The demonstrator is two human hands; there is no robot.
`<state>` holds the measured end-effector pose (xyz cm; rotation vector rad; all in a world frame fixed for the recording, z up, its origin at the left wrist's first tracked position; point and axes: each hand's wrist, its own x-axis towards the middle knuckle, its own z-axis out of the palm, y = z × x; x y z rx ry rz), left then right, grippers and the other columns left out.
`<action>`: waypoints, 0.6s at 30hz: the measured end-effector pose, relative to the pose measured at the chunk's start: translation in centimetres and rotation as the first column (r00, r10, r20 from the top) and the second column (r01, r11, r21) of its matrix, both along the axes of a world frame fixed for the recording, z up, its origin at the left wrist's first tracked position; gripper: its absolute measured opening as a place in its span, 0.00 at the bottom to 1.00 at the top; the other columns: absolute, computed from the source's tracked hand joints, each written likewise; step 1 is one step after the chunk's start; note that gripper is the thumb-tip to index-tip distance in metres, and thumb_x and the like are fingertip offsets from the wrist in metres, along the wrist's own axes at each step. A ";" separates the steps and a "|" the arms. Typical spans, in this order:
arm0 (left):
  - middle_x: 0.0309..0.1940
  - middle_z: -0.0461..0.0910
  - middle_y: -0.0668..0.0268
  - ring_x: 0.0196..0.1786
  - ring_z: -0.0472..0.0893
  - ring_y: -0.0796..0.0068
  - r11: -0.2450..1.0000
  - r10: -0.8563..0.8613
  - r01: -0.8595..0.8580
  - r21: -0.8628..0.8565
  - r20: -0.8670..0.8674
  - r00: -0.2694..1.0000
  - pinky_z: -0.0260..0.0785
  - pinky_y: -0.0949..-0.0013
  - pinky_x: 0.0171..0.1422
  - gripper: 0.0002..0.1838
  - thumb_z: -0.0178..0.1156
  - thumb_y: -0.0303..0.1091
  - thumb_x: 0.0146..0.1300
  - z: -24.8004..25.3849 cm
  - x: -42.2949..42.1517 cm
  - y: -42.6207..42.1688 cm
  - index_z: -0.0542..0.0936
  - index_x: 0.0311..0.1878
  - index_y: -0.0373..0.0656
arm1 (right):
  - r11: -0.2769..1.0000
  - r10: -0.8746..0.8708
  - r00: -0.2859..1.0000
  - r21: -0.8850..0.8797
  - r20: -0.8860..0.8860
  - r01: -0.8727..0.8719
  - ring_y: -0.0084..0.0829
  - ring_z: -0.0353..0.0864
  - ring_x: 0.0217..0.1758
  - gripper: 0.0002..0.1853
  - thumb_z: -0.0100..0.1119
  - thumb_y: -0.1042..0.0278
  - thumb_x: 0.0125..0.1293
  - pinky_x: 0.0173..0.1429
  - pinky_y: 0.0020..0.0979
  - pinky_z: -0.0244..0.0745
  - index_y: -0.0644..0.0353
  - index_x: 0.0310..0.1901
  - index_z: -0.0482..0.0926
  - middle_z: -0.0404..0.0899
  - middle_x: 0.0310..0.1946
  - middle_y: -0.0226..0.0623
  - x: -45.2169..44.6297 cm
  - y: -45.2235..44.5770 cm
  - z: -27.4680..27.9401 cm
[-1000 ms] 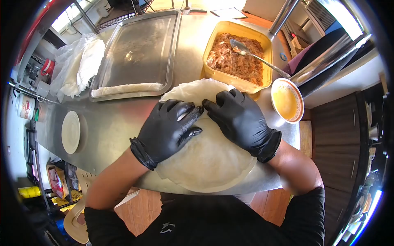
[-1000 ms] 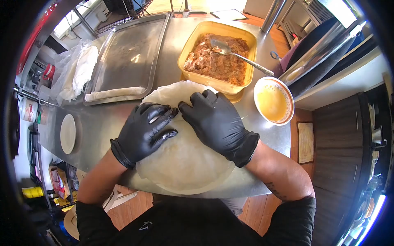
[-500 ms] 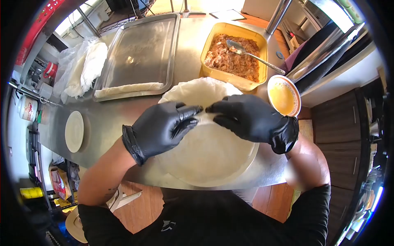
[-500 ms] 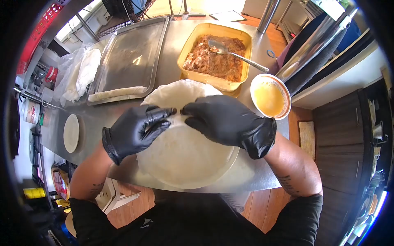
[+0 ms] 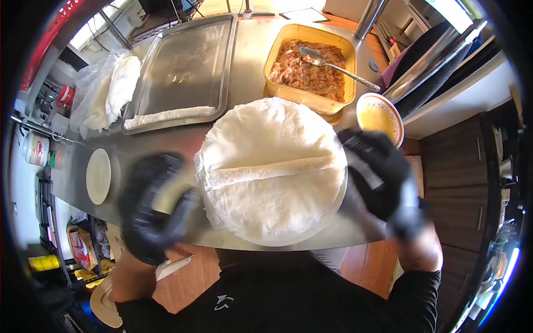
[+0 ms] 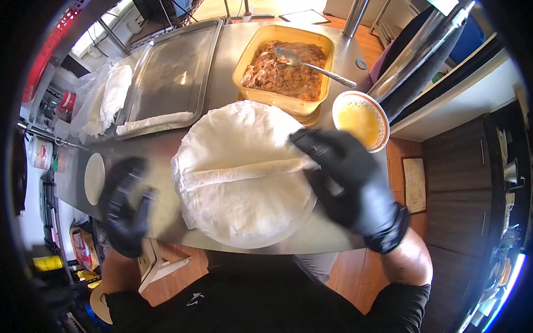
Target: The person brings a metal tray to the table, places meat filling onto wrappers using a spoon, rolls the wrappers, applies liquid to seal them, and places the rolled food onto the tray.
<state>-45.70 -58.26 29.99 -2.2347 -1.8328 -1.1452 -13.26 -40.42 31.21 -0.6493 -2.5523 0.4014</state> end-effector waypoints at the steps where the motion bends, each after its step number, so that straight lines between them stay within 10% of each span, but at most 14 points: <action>1: 0.58 0.83 0.52 0.58 0.83 0.52 0.988 -0.132 0.128 -0.090 -0.035 0.991 0.76 0.52 0.64 0.26 0.76 0.26 0.55 -0.1 1.8 0.8 0.84 0.59 0.36 | 0.995 0.090 0.993 0.038 0.073 -0.093 0.45 0.81 0.63 0.24 0.66 0.72 0.63 0.66 0.44 0.76 0.61 0.63 0.81 0.81 0.62 0.46 -0.8 -0.6 -1.1; 8: 0.65 0.79 0.54 0.68 0.77 0.53 0.966 -0.215 0.167 -0.198 -0.254 0.943 0.70 0.52 0.72 0.23 0.68 0.34 0.64 -5.5 6.1 4.4 0.83 0.62 0.39 | 0.969 0.189 0.966 0.127 0.177 -0.213 0.42 0.80 0.55 0.22 0.64 0.67 0.65 0.55 0.42 0.75 0.59 0.61 0.81 0.81 0.54 0.39 -4.2 -0.5 -5.1; 18: 0.51 0.83 0.59 0.50 0.82 0.57 0.934 -0.245 0.179 -0.309 -0.189 0.951 0.74 0.54 0.55 0.24 0.63 0.34 0.69 -5.2 5.6 7.2 0.79 0.67 0.45 | 0.951 0.306 0.904 -0.129 0.298 -0.279 0.44 0.80 0.47 0.23 0.67 0.69 0.64 0.51 0.42 0.75 0.57 0.62 0.80 0.81 0.44 0.41 -5.1 2.0 -3.1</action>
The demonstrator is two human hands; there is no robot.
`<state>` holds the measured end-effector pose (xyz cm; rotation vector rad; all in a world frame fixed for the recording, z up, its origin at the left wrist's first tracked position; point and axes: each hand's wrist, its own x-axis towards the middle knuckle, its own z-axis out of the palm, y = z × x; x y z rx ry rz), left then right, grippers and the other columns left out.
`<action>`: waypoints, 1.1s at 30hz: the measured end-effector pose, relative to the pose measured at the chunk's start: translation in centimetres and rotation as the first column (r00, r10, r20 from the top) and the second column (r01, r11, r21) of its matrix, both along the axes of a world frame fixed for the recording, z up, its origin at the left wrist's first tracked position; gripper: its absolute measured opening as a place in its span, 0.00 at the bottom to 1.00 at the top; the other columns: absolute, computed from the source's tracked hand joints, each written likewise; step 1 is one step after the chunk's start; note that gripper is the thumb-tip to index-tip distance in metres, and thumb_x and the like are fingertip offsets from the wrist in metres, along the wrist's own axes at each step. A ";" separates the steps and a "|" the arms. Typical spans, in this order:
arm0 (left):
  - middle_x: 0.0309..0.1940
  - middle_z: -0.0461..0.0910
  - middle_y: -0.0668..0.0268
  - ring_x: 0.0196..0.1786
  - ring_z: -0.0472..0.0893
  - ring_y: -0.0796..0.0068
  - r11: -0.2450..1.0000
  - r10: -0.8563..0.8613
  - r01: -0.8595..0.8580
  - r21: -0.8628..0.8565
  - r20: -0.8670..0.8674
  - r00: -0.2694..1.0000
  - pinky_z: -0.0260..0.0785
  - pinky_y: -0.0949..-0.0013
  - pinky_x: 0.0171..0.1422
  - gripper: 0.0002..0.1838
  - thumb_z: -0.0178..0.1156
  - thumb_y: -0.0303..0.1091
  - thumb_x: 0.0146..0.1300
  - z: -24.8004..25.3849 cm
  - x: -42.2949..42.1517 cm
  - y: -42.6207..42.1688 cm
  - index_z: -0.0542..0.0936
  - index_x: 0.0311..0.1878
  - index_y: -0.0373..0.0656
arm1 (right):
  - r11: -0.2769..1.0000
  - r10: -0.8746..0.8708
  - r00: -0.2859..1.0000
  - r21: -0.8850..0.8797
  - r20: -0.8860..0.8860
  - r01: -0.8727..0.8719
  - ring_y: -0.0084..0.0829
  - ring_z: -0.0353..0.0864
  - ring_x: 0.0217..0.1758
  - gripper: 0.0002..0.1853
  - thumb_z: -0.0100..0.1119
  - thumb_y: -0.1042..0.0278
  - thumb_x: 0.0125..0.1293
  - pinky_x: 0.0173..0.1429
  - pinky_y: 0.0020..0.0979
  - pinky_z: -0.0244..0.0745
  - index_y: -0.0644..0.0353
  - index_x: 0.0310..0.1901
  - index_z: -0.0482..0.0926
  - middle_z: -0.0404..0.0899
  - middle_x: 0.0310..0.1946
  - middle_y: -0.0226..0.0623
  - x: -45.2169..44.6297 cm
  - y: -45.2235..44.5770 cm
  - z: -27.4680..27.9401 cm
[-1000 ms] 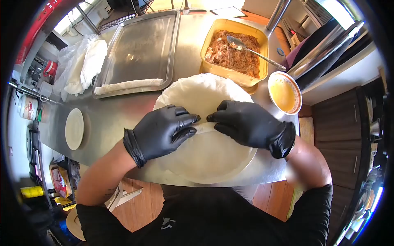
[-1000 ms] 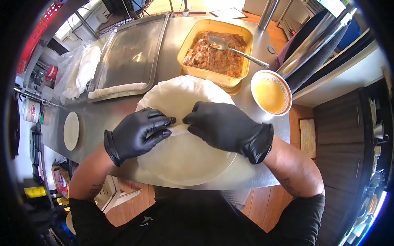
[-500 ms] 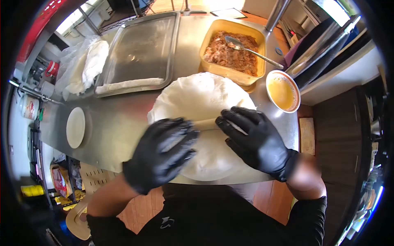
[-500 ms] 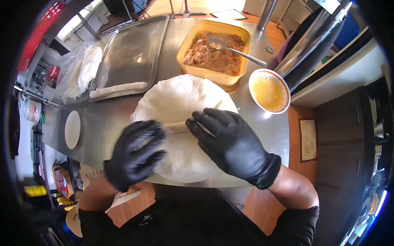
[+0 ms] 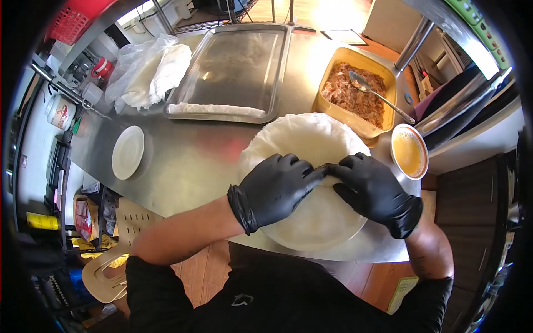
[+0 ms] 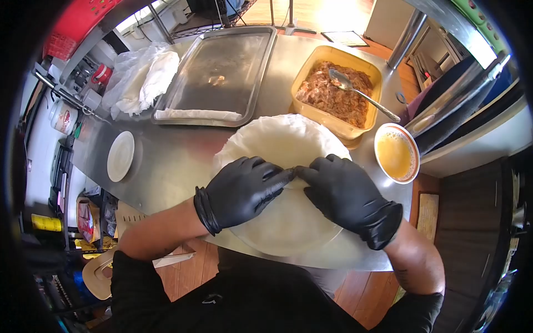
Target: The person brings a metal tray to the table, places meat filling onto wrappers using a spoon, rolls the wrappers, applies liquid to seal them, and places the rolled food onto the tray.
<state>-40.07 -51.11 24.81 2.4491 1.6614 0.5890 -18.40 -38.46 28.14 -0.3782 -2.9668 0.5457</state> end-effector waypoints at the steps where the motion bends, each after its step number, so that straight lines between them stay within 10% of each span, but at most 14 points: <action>1: 0.50 0.83 0.58 0.48 0.82 0.56 0.999 -0.028 0.032 -0.043 0.081 0.996 0.75 0.54 0.52 0.23 0.63 0.33 0.69 0.6 -0.5 0.4 0.79 0.67 0.45 | 1.000 0.007 1.000 0.000 -0.004 -0.007 0.44 0.80 0.47 0.23 0.67 0.69 0.64 0.51 0.42 0.75 0.57 0.62 0.80 0.81 0.44 0.41 -0.4 0.3 0.8; 4: 0.49 0.83 0.53 0.46 0.85 0.58 0.939 -0.030 0.145 -0.312 0.346 0.938 0.77 0.57 0.49 0.22 0.69 0.32 0.67 4.8 -5.3 2.1 0.81 0.63 0.39 | 0.955 -0.011 0.998 -0.296 -0.058 -0.007 0.50 0.83 0.49 0.18 0.65 0.64 0.69 0.57 0.44 0.78 0.59 0.58 0.84 0.83 0.44 0.48 -2.3 1.5 4.0; 5: 0.50 0.85 0.54 0.47 0.87 0.62 0.955 -0.230 0.275 -0.115 0.302 0.925 0.78 0.62 0.52 0.21 0.71 0.31 0.67 5.5 -8.1 3.7 0.82 0.61 0.38 | 0.960 -0.007 0.994 -0.279 -0.111 -0.024 0.52 0.85 0.48 0.18 0.65 0.62 0.68 0.56 0.44 0.79 0.61 0.56 0.85 0.85 0.46 0.52 -3.7 2.0 4.6; 9: 0.53 0.88 0.57 0.54 0.86 0.71 0.862 0.049 0.086 -0.500 0.251 0.967 0.77 0.66 0.62 0.22 0.72 0.34 0.66 9.8 -16.8 6.5 0.83 0.61 0.38 | 0.929 -0.105 0.993 -0.351 0.045 0.114 0.52 0.88 0.41 0.18 0.61 0.64 0.68 0.51 0.43 0.81 0.65 0.54 0.85 0.88 0.40 0.54 -14.3 3.3 6.4; 11: 0.56 0.87 0.58 0.58 0.84 0.71 0.758 0.309 -0.105 -0.644 0.212 0.927 0.74 0.68 0.66 0.22 0.71 0.33 0.67 9.4 -20.5 7.2 0.83 0.63 0.36 | 0.933 -0.140 0.989 -0.330 0.045 0.147 0.28 0.81 0.34 0.14 0.62 0.65 0.71 0.43 0.34 0.78 0.65 0.52 0.86 0.88 0.36 0.42 -20.6 4.4 3.6; 14: 0.57 0.87 0.58 0.58 0.84 0.72 0.743 0.297 -0.163 -0.649 0.102 0.949 0.74 0.69 0.67 0.24 0.70 0.34 0.67 6.1 -25.6 8.2 0.82 0.64 0.37 | 0.866 -0.139 0.981 -0.464 0.136 0.187 0.32 0.86 0.39 0.14 0.62 0.66 0.69 0.46 0.36 0.80 0.64 0.51 0.87 0.89 0.39 0.46 -26.0 5.1 0.2; 16: 0.58 0.87 0.59 0.58 0.84 0.72 0.736 0.221 -0.187 -0.651 -0.031 0.975 0.73 0.70 0.67 0.24 0.69 0.35 0.68 5.0 -27.2 8.1 0.81 0.65 0.37 | 0.993 0.043 0.999 -0.108 -0.008 -0.043 0.38 0.89 0.46 0.16 0.62 0.65 0.68 0.53 0.36 0.82 0.62 0.53 0.87 0.89 0.44 0.49 -28.3 5.8 -2.9; 19: 0.62 0.84 0.60 0.61 0.82 0.73 0.730 0.449 -0.217 -0.648 0.215 0.867 0.72 0.68 0.71 0.23 0.67 0.32 0.71 5.9 -28.0 6.2 0.80 0.66 0.36 | 0.993 0.016 0.996 -0.114 -0.088 -0.026 0.42 0.89 0.51 0.18 0.61 0.64 0.68 0.59 0.36 0.82 0.61 0.56 0.86 0.88 0.49 0.52 -27.8 5.7 -3.4; 24: 0.62 0.85 0.61 0.61 0.82 0.74 0.801 0.420 -0.265 -0.537 0.189 0.888 0.72 0.69 0.70 0.22 0.66 0.34 0.73 6.4 -29.3 4.7 0.81 0.67 0.40 | 0.899 -0.150 0.987 -0.407 0.059 0.161 0.37 0.90 0.32 0.18 0.56 0.70 0.69 0.43 0.34 0.86 0.66 0.56 0.85 0.90 0.39 0.49 -24.3 8.2 -0.6; 33: 0.54 0.87 0.54 0.57 0.85 0.59 0.846 0.224 -0.231 -0.481 -0.073 0.972 0.75 0.62 0.67 0.21 0.65 0.45 0.72 3.0 -28.1 5.5 0.85 0.58 0.40 | 0.884 -0.069 0.972 -0.438 0.224 0.163 0.32 0.89 0.34 0.19 0.57 0.71 0.71 0.45 0.34 0.85 0.61 0.62 0.82 0.89 0.39 0.48 -24.0 6.3 0.2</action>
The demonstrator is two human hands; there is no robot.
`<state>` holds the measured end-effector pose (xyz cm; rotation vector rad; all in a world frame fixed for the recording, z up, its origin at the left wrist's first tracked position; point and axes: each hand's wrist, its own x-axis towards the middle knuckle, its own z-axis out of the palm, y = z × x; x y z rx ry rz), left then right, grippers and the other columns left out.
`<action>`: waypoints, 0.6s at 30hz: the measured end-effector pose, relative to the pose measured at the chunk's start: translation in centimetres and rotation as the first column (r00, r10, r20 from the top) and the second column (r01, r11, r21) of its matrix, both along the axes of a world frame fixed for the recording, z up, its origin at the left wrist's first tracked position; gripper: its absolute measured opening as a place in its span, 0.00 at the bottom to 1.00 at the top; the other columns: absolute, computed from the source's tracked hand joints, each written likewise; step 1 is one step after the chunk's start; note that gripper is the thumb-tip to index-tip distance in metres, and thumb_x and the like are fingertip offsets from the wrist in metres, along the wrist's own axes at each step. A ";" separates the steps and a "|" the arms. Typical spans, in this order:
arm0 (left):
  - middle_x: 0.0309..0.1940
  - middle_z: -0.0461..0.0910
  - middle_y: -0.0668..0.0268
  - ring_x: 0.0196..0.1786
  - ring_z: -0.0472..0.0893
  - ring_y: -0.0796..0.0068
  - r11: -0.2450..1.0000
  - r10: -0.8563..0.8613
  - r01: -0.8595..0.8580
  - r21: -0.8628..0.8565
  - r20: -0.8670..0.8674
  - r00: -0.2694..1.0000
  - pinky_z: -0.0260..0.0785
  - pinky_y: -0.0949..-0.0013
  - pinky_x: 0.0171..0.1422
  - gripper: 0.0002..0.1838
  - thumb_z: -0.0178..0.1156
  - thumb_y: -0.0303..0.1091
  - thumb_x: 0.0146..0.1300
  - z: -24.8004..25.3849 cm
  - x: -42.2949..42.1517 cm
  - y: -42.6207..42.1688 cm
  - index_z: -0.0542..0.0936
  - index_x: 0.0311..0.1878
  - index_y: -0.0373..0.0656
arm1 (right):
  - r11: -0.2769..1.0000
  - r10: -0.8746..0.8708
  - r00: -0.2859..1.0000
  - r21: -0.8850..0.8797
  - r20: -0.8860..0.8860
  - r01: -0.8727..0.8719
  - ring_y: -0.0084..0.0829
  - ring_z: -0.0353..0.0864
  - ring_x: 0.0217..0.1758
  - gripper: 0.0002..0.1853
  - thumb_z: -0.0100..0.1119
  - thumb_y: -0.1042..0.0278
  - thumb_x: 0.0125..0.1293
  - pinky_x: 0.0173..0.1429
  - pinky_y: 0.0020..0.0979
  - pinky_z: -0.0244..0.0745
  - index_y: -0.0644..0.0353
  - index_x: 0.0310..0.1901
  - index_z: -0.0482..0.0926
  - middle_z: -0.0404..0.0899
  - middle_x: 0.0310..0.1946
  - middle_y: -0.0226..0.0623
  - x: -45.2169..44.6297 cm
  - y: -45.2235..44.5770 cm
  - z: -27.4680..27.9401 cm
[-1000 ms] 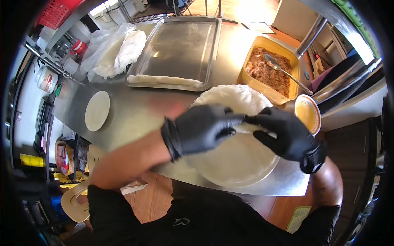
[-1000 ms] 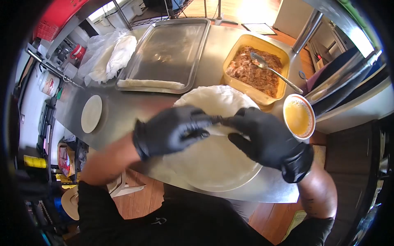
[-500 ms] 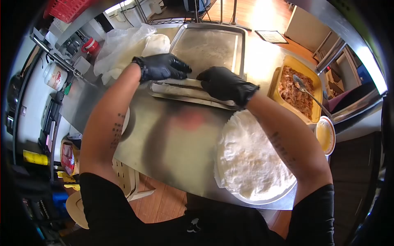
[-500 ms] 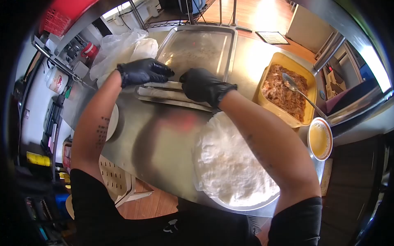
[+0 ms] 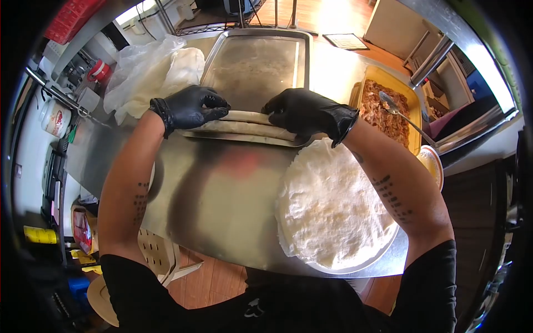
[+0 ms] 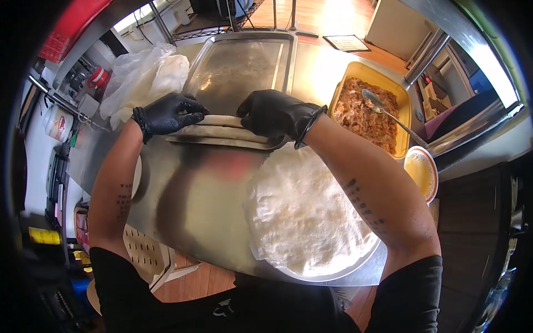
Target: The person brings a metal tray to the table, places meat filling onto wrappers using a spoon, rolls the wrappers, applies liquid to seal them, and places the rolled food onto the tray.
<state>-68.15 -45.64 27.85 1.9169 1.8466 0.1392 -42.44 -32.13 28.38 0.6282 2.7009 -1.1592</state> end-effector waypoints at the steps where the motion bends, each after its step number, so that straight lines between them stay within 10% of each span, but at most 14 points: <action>1: 0.54 0.87 0.54 0.57 0.85 0.59 1.000 0.005 -0.005 -0.002 -0.004 1.000 0.75 0.62 0.67 0.21 0.65 0.45 0.72 0.0 -0.1 -0.2 0.85 0.58 0.40 | 0.996 0.043 0.999 0.084 -0.008 -0.042 0.35 0.90 0.37 0.20 0.59 0.69 0.70 0.48 0.35 0.85 0.60 0.62 0.83 0.89 0.41 0.49 -0.2 0.2 -0.8; 10: 0.54 0.87 0.56 0.54 0.85 0.67 0.987 0.146 -0.135 -0.087 0.139 0.979 0.76 0.65 0.63 0.18 0.64 0.38 0.74 1.0 0.4 -0.8 0.84 0.58 0.35 | 0.963 0.091 0.987 0.263 -0.135 -0.053 0.44 0.89 0.48 0.20 0.60 0.64 0.69 0.58 0.38 0.82 0.58 0.60 0.84 0.88 0.47 0.51 -0.3 0.3 -1.4; 13: 0.59 0.86 0.62 0.58 0.82 0.76 0.941 0.223 -0.272 0.202 0.234 0.946 0.72 0.69 0.67 0.18 0.61 0.32 0.76 3.0 0.4 -2.3 0.81 0.65 0.37 | 0.981 -0.124 0.907 0.087 -0.403 0.173 0.43 0.90 0.47 0.18 0.62 0.60 0.70 0.56 0.36 0.84 0.62 0.55 0.86 0.89 0.47 0.50 3.1 -1.1 3.2; 16: 0.61 0.84 0.59 0.63 0.80 0.73 0.830 0.134 -0.140 0.541 0.050 0.990 0.69 0.69 0.71 0.18 0.61 0.28 0.74 5.9 3.1 -4.6 0.80 0.65 0.33 | 0.943 0.074 0.529 0.232 -0.845 0.239 0.28 0.89 0.40 0.10 0.68 0.74 0.68 0.48 0.28 0.81 0.60 0.50 0.89 0.89 0.40 0.41 8.8 -2.2 5.4; 18: 0.64 0.82 0.57 0.66 0.79 0.71 0.826 0.022 -0.229 0.514 0.377 0.926 0.68 0.67 0.73 0.20 0.62 0.22 0.71 5.6 5.9 -6.0 0.79 0.65 0.33 | 0.883 0.068 0.584 0.320 -0.809 0.342 0.30 0.85 0.33 0.10 0.70 0.78 0.64 0.40 0.30 0.78 0.60 0.47 0.90 0.86 0.33 0.37 13.4 -3.9 6.3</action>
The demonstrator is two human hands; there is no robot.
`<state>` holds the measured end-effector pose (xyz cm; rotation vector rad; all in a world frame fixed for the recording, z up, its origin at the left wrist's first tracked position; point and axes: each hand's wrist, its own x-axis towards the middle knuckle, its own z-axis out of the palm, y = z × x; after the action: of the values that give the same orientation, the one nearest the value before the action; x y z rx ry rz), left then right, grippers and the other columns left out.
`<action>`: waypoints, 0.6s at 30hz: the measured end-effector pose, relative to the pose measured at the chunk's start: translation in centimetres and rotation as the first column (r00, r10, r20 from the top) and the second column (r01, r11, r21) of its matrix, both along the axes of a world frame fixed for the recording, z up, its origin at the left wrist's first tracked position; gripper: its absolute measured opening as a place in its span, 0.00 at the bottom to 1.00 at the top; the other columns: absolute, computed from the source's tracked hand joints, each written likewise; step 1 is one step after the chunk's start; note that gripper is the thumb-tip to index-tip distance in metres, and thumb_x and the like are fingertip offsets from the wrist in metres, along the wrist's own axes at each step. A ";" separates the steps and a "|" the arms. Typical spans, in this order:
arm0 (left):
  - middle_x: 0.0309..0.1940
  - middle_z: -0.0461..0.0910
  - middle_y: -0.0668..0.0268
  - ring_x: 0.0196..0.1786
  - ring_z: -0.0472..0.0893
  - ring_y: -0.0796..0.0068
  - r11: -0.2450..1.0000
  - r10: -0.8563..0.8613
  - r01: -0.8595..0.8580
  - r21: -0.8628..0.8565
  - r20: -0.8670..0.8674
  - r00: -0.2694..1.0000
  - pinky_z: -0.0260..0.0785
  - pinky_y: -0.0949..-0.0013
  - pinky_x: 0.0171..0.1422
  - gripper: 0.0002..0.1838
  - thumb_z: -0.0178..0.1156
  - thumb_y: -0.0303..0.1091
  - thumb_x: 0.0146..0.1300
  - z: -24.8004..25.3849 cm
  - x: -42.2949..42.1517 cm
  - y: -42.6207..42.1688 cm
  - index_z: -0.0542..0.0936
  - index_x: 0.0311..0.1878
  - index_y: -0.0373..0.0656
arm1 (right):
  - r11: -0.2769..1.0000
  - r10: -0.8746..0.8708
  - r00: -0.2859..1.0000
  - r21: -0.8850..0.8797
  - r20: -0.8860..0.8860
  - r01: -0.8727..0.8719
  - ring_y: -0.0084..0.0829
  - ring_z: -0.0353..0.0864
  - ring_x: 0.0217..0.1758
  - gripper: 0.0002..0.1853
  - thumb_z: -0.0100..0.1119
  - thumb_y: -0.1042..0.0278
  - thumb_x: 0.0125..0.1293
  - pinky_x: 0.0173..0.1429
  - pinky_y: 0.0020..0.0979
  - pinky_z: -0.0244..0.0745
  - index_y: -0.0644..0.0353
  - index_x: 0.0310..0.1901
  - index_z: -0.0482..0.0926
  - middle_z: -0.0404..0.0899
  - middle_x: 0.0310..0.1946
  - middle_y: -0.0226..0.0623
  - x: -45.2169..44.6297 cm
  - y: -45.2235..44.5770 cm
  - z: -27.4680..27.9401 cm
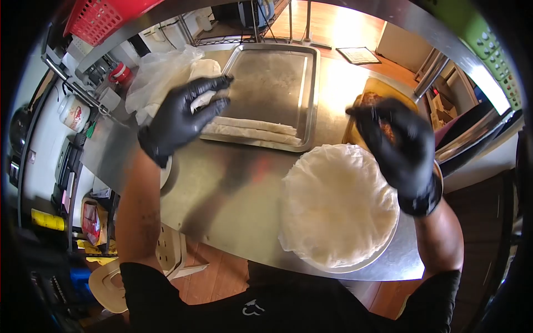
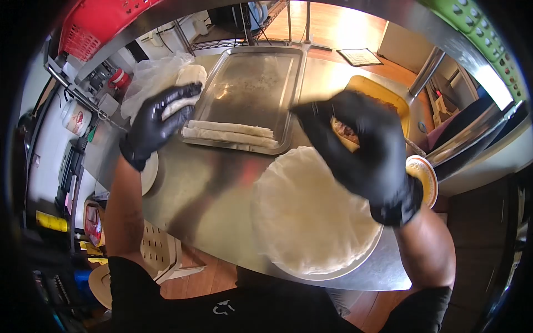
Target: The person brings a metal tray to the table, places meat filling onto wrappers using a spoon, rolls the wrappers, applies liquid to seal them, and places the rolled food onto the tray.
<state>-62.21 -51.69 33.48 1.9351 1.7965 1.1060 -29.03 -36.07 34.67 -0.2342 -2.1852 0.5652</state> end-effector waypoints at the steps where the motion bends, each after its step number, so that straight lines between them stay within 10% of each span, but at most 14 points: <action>1: 0.65 0.81 0.58 0.68 0.78 0.70 0.999 -0.047 0.047 -0.001 0.003 0.999 0.67 0.67 0.74 0.22 0.63 0.18 0.68 -0.2 1.5 -0.5 0.79 0.65 0.33 | 0.998 0.064 0.997 -0.007 0.050 -0.064 0.34 0.83 0.32 0.11 0.71 0.79 0.63 0.39 0.34 0.76 0.58 0.46 0.90 0.84 0.31 0.36 2.0 -0.8 -0.9; 4: 0.63 0.82 0.53 0.65 0.81 0.58 0.998 -0.065 0.058 -0.034 -0.263 0.963 0.71 0.62 0.71 0.25 0.68 0.23 0.66 -2.0 4.7 -0.4 0.79 0.66 0.36 | 0.942 0.279 0.792 0.007 0.543 -0.336 0.43 0.82 0.47 0.15 0.68 0.70 0.64 0.57 0.44 0.75 0.57 0.53 0.85 0.83 0.40 0.39 6.8 -2.0 -5.1; 10: 0.65 0.78 0.47 0.68 0.77 0.47 1.000 0.014 -0.022 -0.011 -0.506 0.863 0.69 0.55 0.72 0.27 0.69 0.33 0.67 -6.5 7.2 2.5 0.77 0.68 0.39 | 0.990 0.129 0.886 -0.109 0.445 -0.090 0.46 0.84 0.51 0.20 0.68 0.74 0.63 0.59 0.43 0.78 0.58 0.57 0.84 0.85 0.45 0.43 13.5 -5.6 -4.5; 16: 0.58 0.83 0.54 0.62 0.82 0.58 0.978 -0.195 0.193 -0.078 -0.017 0.981 0.72 0.62 0.67 0.23 0.69 0.23 0.66 -3.3 13.0 2.0 0.79 0.64 0.35 | 0.930 -0.173 0.919 -0.249 0.354 0.271 0.45 0.87 0.42 0.12 0.69 0.77 0.63 0.48 0.36 0.81 0.59 0.48 0.87 0.86 0.43 0.43 19.4 -4.4 -5.0; 18: 0.51 0.84 0.53 0.54 0.84 0.56 0.987 -0.153 0.142 -0.076 -0.175 0.972 0.74 0.60 0.61 0.22 0.73 0.26 0.61 -3.3 15.2 1.7 0.81 0.58 0.35 | 0.913 -0.198 0.903 -0.263 0.380 0.311 0.43 0.86 0.41 0.10 0.71 0.76 0.61 0.47 0.37 0.81 0.59 0.45 0.87 0.86 0.40 0.41 19.7 -4.6 -5.3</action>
<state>-46.98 -49.94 30.13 2.1515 1.7182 0.8389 -9.32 -40.70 29.32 -0.8446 -2.3339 0.7700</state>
